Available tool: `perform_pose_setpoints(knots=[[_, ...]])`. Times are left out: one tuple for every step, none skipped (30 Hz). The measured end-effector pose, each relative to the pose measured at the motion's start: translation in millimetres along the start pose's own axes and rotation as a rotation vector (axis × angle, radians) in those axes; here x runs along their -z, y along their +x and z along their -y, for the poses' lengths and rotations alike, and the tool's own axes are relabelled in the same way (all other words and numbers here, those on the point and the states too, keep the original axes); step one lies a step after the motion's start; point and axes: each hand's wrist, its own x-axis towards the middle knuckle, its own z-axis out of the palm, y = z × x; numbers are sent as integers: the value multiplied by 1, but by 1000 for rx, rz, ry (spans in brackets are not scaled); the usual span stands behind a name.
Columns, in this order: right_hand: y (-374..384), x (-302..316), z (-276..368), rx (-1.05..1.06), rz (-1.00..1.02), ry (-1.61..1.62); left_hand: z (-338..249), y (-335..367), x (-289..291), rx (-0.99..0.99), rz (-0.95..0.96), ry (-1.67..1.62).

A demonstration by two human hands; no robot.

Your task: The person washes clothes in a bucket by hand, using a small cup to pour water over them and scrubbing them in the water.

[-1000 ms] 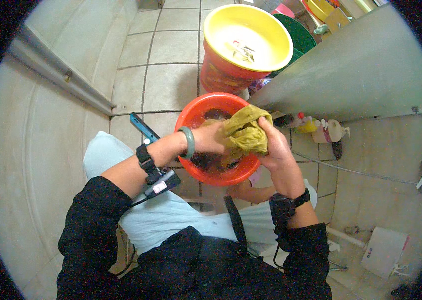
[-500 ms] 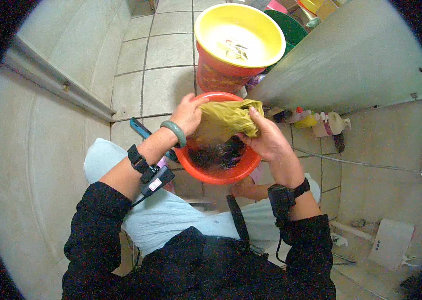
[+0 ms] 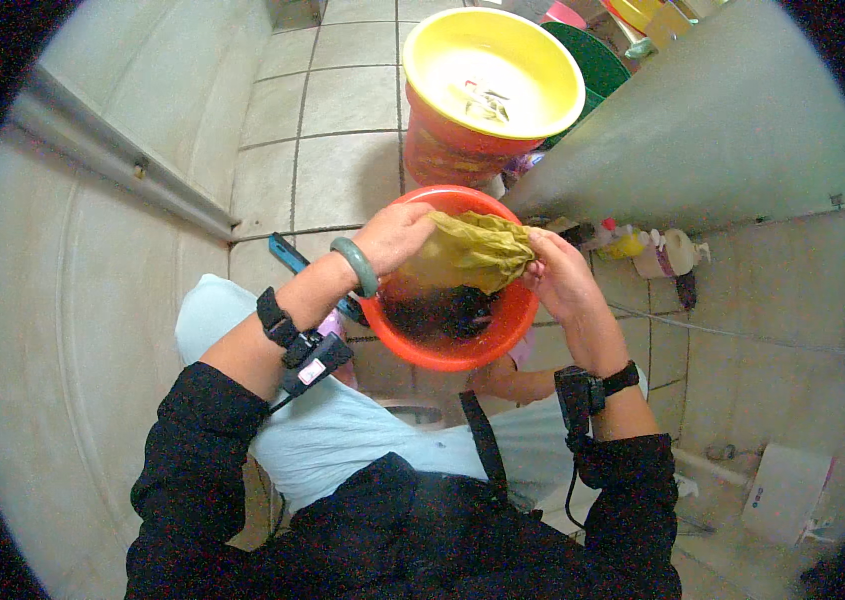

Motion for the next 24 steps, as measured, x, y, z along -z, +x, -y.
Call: perform_pose_setpoints(knots=[[-1, 6, -1, 27, -69, -66, 0, 2, -3, 41, -8, -19], [-1, 6, -1, 55, -134, -133, -5, -1, 2, 44, -11, -18], [-1, 2, 2, 112, -225, -145, -9, -3, 7, 56, -35, -5], [-1, 6, 4, 111, -222, -144, -14, -5, 11, 67, -58, 8], [-3, 11, 10, 106, -228, -111, -17, -5, 13, 63, -61, 7], [-5, 14, 14, 101, -235, -78, -19, -4, 15, 57, -83, -49], [-8, 16, 14, 120, -224, -83, -20, -3, 17, 51, -105, -105], [-7, 15, 12, 120, -221, -83, -17, -1, 18, 52, -107, -104], [-5, 14, 7, 109, -259, -110, -14, 1, 18, 15, -165, -107], [-2, 13, 3, 98, -297, -136, -11, 3, 18, -23, -223, -111], [-1, 16, 0, 98, -299, -136, -16, 3, 21, -23, -206, -67], [0, 18, -4, 122, -318, -264, -20, 4, 21, -24, -205, -69], [0, 20, -6, 147, -337, -392, -26, 4, 19, -36, -211, -105], [1, 15, -9, 145, -334, -393, -27, 4, 18, -45, -221, -140], [1, 8, -13, 124, -327, -464, -24, 6, 17, -43, -224, -140], [1, 4, -15, 102, -320, -536, -21, 8, 17, -59, -246, -164], [2, 5, -18, 91, -282, -567, -21, 11, 16, -79, -265, -191], [3, 6, -18, 91, -284, -568, -21, 14, 15, -81, -264, -194], [3, 7, -18, 95, -209, -630, -20, 16, 14, -93, -271, -217], [5, -1, -19, 99, -124, -687, -19, 15, 16, -100, -282, -233], [3, -19, -22, 220, -109, -649, -18, 13, 18, -95, -286, -229], [7, -19, -24, 219, -100, -646, -16, 11, 20, -73, -278, -228], [9, -16, -22, 149, -87, -770, -18, 9, 23, -59, -266, -231], [10, -7, -20, 74, -83, -895, -21, 11, 21, -65, -259, -237]])
